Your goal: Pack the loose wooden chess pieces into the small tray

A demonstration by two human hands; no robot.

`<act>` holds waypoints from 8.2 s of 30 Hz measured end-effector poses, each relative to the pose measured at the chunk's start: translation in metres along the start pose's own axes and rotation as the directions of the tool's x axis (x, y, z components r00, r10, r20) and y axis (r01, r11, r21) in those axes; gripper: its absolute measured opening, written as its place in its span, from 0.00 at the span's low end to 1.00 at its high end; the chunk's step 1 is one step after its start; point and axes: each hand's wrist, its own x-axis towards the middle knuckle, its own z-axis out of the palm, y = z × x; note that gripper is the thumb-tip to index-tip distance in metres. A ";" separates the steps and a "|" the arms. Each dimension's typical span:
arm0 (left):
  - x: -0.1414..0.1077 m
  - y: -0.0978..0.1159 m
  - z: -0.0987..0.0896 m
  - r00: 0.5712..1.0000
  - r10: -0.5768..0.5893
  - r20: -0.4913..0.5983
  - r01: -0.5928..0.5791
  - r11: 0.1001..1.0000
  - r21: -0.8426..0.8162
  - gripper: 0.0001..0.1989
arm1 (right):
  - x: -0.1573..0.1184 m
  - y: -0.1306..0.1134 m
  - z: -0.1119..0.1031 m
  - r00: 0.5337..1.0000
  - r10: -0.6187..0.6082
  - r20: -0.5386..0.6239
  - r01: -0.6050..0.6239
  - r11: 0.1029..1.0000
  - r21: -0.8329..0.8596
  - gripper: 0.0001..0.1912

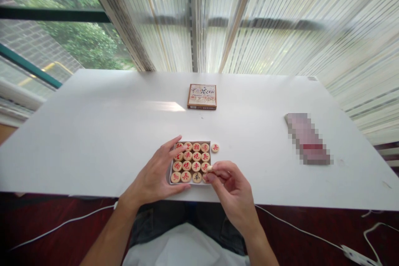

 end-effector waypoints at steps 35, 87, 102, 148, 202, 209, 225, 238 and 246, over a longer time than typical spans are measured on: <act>0.000 -0.001 0.000 0.999 0.023 -0.028 -0.024 0.999 -0.035 0.45 | -0.011 0.001 0.024 0.969 -0.177 0.174 0.248 0.663 -0.707 0.05; 0.002 0.049 0.015 0.899 -0.428 -0.091 0.191 0.571 -0.798 0.11 | 0.011 -0.018 0.019 0.828 -0.433 0.356 0.557 0.709 -0.433 0.20; 0.011 -0.001 0.003 0.830 -0.539 -0.143 0.139 0.449 -0.882 0.18 | 0.034 0.020 -0.029 0.978 -0.207 -0.029 0.166 0.855 -0.492 0.07; -0.005 0.014 0.001 0.958 0.003 -0.288 -0.070 0.973 -0.221 0.22 | 0.022 -0.009 -0.008 0.988 0.054 0.146 -0.053 0.999 -0.011 0.07; 0.013 0.029 0.023 0.985 0.160 -0.059 -0.155 0.985 0.070 0.16 | 0.024 0.014 -0.022 0.992 0.117 0.037 -0.119 0.992 0.041 0.09; 0.013 0.029 0.023 0.983 0.169 -0.071 -0.163 0.984 0.075 0.16 | 0.019 0.009 -0.018 0.994 0.109 0.030 -0.109 0.994 0.018 0.07; 0.009 0.024 0.020 0.979 0.105 -0.175 -0.112 0.993 -0.029 0.14 | -0.006 -0.012 -0.004 0.996 0.072 0.056 -0.033 0.858 -0.513 0.07; 0.010 0.014 0.028 0.942 -0.092 -0.322 0.065 0.993 -0.095 0.17 | -0.011 -0.006 0.010 0.975 -0.173 0.140 0.220 0.663 -0.716 0.04; 0.008 0.016 0.027 0.947 -0.072 -0.312 0.049 0.995 -0.083 0.18 | -0.014 0.000 0.013 0.943 -0.267 0.201 0.322 0.572 -0.754 0.02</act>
